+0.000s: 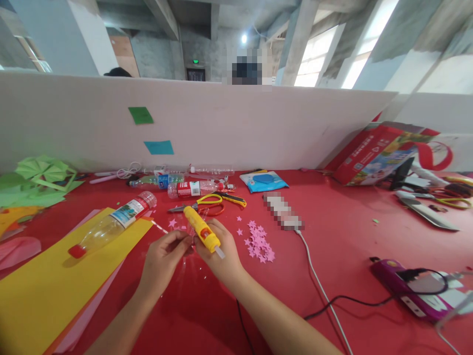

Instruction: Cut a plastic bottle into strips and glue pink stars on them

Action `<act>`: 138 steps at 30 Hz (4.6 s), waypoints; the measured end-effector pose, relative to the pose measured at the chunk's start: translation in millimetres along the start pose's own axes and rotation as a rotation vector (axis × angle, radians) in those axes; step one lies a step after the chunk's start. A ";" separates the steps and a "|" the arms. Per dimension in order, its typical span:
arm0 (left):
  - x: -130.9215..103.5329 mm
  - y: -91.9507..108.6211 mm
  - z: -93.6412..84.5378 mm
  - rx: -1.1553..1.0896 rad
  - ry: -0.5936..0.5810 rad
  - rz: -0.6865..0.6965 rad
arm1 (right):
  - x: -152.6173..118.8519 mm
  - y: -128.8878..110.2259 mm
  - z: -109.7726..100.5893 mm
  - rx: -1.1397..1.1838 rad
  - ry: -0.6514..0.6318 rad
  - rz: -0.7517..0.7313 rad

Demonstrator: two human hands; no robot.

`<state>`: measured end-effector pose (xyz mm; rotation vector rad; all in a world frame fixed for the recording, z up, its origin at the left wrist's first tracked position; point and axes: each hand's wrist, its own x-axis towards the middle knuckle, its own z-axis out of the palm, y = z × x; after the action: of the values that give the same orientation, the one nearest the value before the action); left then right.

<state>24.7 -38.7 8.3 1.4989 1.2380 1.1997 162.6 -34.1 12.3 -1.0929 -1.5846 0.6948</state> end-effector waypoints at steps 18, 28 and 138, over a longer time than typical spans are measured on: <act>0.8 -0.6 -5.9 0.207 0.053 0.170 | -0.4 4.9 0.7 0.035 0.011 0.031; 2.1 0.6 -6.2 0.042 0.004 0.059 | -0.8 5.0 -0.1 0.057 0.007 0.033; 31.2 1.8 -49.8 0.344 0.198 0.151 | 6.7 26.9 -46.0 0.228 0.170 0.247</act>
<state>-21.9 -7.0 25.0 1.7817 1.5478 1.3072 214.3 -21.0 5.4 -1.1548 -1.2061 0.8992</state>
